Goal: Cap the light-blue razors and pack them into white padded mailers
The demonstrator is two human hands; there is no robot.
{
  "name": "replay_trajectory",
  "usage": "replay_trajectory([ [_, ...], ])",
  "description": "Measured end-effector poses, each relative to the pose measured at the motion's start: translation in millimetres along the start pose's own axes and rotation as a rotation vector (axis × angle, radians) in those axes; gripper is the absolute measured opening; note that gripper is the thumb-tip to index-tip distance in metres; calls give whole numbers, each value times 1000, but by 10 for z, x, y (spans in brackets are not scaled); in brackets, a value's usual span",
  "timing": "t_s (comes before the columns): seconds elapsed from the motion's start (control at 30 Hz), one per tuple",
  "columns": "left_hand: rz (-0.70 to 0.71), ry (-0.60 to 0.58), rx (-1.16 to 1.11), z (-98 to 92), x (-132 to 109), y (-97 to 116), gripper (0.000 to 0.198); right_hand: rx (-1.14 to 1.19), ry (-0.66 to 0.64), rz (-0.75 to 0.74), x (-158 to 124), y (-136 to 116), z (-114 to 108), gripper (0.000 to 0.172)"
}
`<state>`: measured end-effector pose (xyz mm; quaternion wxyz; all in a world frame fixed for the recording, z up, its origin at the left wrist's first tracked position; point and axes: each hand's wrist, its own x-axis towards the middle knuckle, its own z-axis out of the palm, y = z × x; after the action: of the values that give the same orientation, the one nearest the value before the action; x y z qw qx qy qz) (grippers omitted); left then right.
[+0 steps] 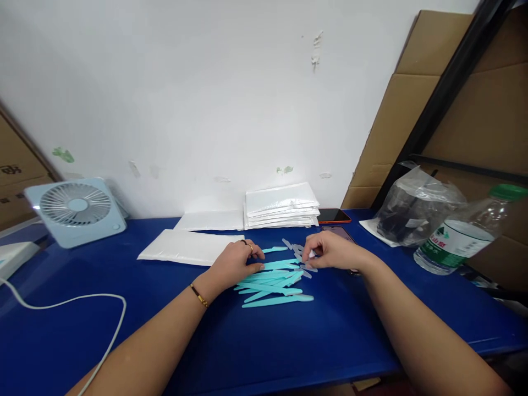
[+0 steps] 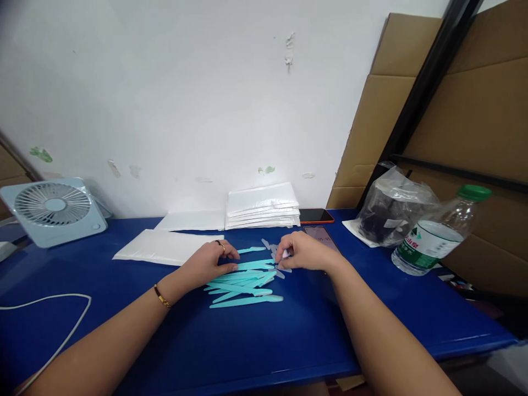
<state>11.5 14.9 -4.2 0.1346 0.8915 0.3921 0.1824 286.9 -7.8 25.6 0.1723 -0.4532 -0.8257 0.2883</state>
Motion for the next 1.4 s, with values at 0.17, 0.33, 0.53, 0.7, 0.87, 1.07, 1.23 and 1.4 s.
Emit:
replay_trajectory([
  [0.17, -41, -89, 37, 26, 0, 40, 15, -173, -89, 6, 0, -70, 123, 15],
  [0.33, -93, -88, 19, 4, -10, -5, 17, -258, -26, 10, 42, -65, 191, 12],
  [0.53, -122, -59, -18, -26, -6, -31, 18, -177, 63, 30, 24, -30, 115, 9],
  [0.7, -124, -38, -54, -24, 0, -35, 17, -83, 69, 7, 39, -32, 132, 12],
  [0.87, -144, -29, -54, -65, -8, -52, 17, -12, 107, 27, 43, -31, 143, 11],
  [1.07, -163, -21, -43, -91, -7, -66, 18, 12, 110, 29, 56, -64, 174, 13],
  [1.23, -167, -6, -25, -101, -3, -77, 15, -12, 154, 26, 69, -34, 189, 13],
  [1.4, -172, -10, -39, -92, -3, -82, 17, -37, 164, 21, 57, -32, 175, 13],
])
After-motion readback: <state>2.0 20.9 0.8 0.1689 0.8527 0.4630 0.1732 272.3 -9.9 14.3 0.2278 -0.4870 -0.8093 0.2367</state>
